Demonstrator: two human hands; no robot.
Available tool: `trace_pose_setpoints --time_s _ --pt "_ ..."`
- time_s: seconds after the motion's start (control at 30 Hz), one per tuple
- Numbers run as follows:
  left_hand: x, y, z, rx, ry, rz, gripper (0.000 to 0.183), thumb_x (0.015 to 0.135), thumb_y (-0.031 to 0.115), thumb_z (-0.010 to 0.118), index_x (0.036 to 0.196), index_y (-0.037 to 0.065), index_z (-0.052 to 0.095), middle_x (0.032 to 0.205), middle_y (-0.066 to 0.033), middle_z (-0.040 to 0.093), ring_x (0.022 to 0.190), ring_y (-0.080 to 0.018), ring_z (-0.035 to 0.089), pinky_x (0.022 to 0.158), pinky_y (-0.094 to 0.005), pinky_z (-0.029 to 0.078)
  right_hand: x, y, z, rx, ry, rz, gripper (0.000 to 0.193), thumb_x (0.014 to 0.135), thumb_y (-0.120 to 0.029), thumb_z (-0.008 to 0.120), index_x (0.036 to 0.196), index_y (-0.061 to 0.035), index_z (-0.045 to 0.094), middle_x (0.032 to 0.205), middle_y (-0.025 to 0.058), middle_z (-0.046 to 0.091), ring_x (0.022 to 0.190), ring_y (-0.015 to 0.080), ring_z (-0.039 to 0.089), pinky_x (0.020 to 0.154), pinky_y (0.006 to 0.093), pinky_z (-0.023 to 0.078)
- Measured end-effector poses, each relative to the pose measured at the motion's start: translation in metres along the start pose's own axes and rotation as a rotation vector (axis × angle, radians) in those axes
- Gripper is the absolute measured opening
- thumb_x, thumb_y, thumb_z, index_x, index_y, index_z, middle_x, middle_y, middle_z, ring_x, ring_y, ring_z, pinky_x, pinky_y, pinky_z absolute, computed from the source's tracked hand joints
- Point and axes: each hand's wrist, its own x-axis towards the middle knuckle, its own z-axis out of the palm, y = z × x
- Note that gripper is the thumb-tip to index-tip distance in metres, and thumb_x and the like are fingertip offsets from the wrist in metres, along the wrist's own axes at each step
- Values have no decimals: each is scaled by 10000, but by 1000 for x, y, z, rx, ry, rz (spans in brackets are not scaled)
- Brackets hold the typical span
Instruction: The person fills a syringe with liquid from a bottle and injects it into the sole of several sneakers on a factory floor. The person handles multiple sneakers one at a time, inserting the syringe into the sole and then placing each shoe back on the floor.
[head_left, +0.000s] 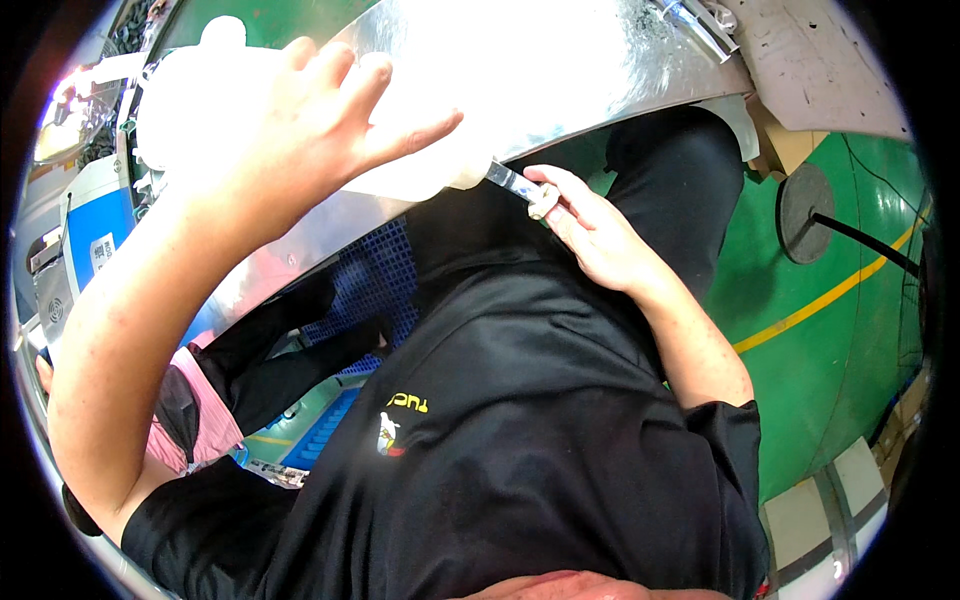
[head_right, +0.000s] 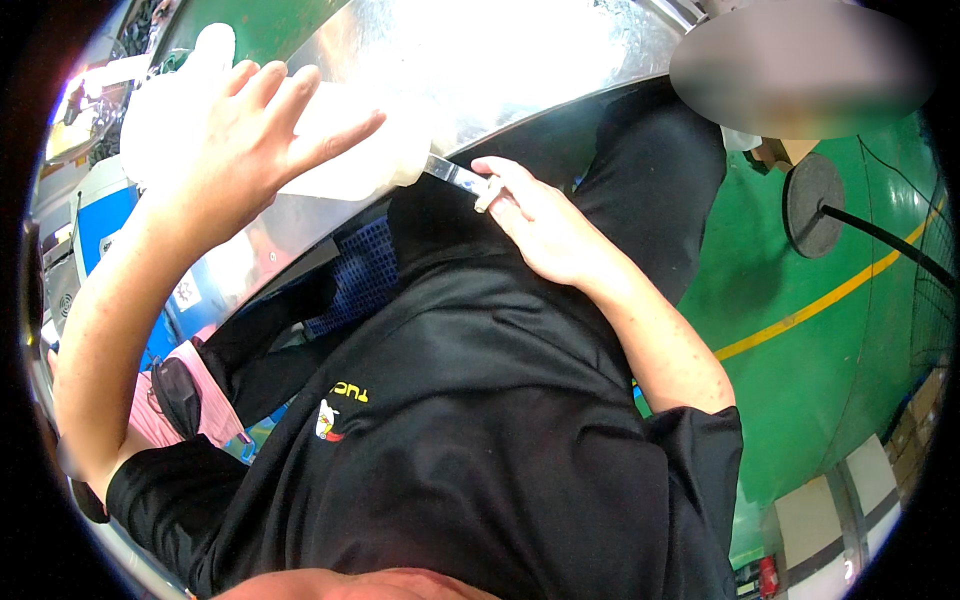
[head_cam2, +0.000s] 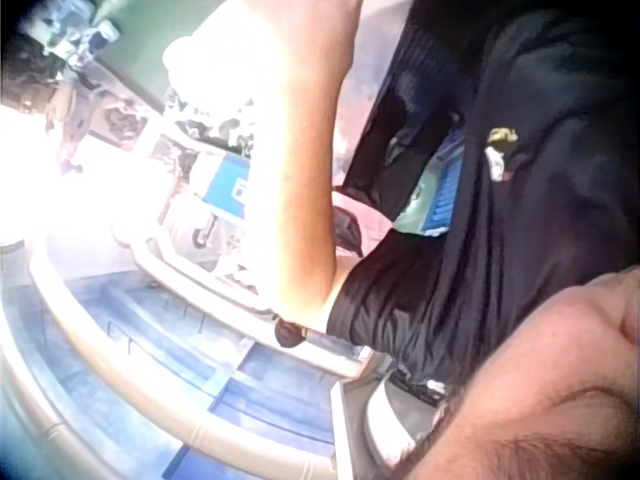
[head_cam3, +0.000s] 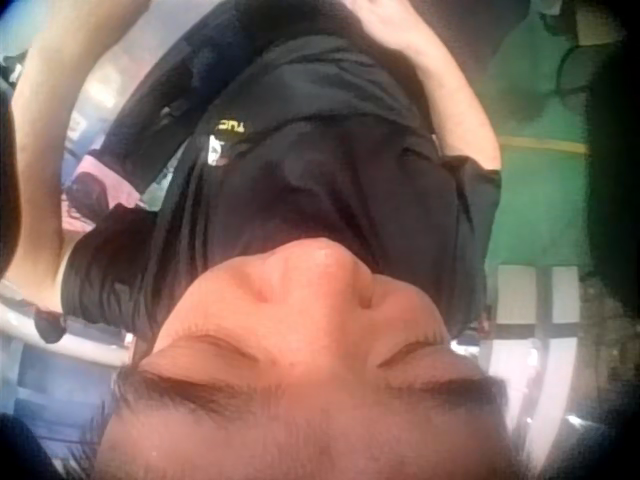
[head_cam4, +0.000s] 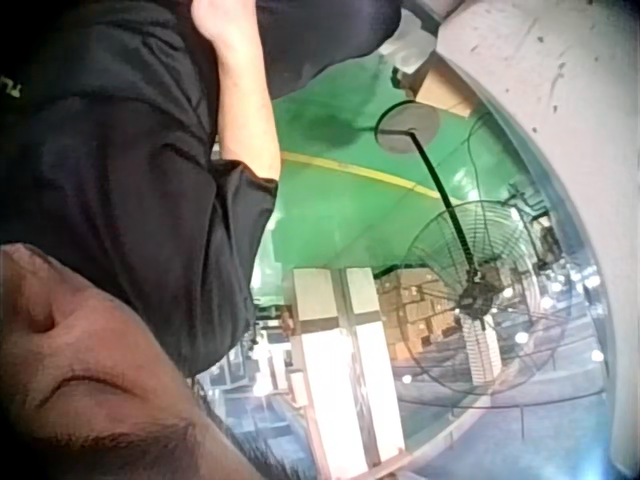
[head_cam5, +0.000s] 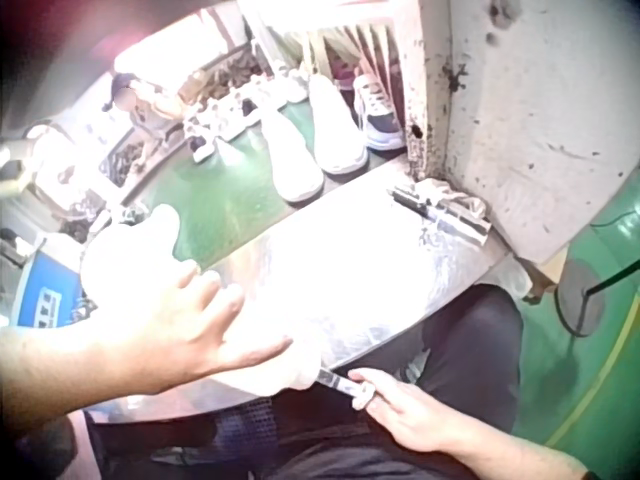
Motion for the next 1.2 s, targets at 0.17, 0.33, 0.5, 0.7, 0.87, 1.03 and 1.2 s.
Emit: trace_pose_setpoints --time_s 0.17,0.33,0.5,0.7,0.87,1.03,1.2 --pt "-2 -1 -1 64 -29 15 780 746 1 575 1398 351 328 1023 -117 499 913 -239 504 822 -370 424 2 20 8 102 76 63 403 954 -262 495 1269 -19 430 993 10 513 893 75 463 804 215 389" --pt "-7 -1 7 33 29 7 758 753 1 562 1389 354 347 1025 -117 495 926 -245 497 836 -385 416 5 30 10 -17 156 159 346 907 -329 556 1004 3 564 799 61 572 744 137 520 707 291 439" --pt "-13 -3 15 35 52 3 744 759 8 557 1386 354 353 1040 -121 492 956 -257 495 859 -399 410 8 33 11 -98 174 238 470 891 -431 561 712 4 551 598 14 468 590 105 402 551 297 374" --pt "-26 -6 19 17 58 -21 752 760 -2 561 1387 355 349 1078 -135 493 1012 -278 496 903 -409 403 17 27 12 -226 168 268 572 871 -523 545 658 8 533 591 37 462 587 110 410 551 297 374" --pt "-32 -3 18 -62 -12 -42 824 690 -6 649 1390 318 360 1147 -157 487 1065 -306 488 927 -427 395 10 11 8 -248 173 262 532 868 -512 563 694 -9 556 606 14 470 590 103 410 554 283 375" --pt "-55 7 -2 -533 54 -410 927 505 -16 759 1353 109 406 1336 -215 405 1255 -387 389 1039 -428 344 -26 -5 -18 86 247 142 443 883 -463 577 751 -40 573 634 -43 465 591 62 390 549 235 352" --pt "-90 11 -7 -1095 917 -838 819 640 117 766 1336 -13 354 1305 -178 458 1236 -344 427 1043 -410 340 -53 -38 -39 380 289 43 411 898 -453 561 792 -56 575 637 -64 442 562 36 347 509 198 289"
